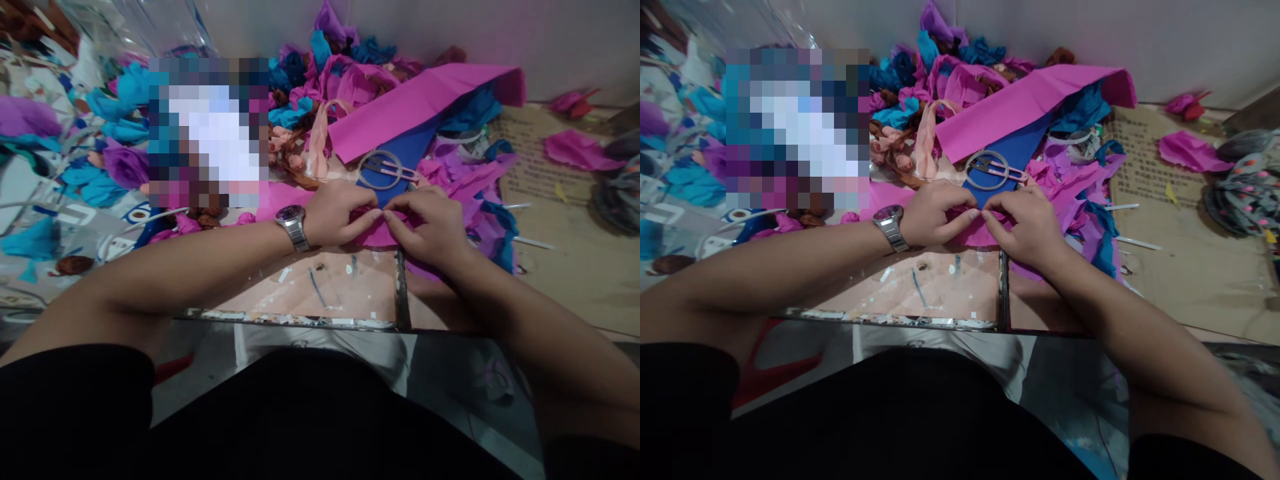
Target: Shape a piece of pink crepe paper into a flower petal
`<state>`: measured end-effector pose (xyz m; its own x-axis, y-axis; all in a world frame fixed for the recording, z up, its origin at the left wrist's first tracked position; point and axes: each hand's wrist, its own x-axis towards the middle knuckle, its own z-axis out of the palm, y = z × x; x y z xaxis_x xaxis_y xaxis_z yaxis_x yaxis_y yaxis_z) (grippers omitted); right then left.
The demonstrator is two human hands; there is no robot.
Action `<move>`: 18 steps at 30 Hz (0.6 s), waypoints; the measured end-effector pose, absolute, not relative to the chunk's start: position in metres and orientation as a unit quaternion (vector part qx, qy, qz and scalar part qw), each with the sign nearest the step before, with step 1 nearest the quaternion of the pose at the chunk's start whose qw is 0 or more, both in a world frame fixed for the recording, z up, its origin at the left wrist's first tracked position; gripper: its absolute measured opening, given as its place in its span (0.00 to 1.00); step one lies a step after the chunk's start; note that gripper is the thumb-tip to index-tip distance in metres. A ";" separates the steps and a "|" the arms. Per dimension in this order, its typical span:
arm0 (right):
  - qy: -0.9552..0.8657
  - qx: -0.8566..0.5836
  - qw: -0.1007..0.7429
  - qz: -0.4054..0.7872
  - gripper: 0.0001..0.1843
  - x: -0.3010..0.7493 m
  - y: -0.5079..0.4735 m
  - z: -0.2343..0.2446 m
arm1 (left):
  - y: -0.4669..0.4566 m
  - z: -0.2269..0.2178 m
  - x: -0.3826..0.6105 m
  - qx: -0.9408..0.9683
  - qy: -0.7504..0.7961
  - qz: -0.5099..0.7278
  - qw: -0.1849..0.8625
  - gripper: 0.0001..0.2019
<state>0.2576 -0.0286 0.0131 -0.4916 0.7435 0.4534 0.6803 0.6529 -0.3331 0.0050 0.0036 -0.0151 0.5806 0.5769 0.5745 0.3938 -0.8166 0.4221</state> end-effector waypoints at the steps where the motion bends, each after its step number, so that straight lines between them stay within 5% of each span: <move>1: -0.863 -0.409 0.293 0.051 0.11 0.257 -0.029 0.013 | 0.004 -0.015 0.005 0.880 0.275 0.366 0.125 0.22; 18: -0.855 -0.420 0.302 0.045 0.12 0.257 -0.030 0.012 | 0.003 -0.013 0.006 0.879 0.256 0.375 0.143 0.18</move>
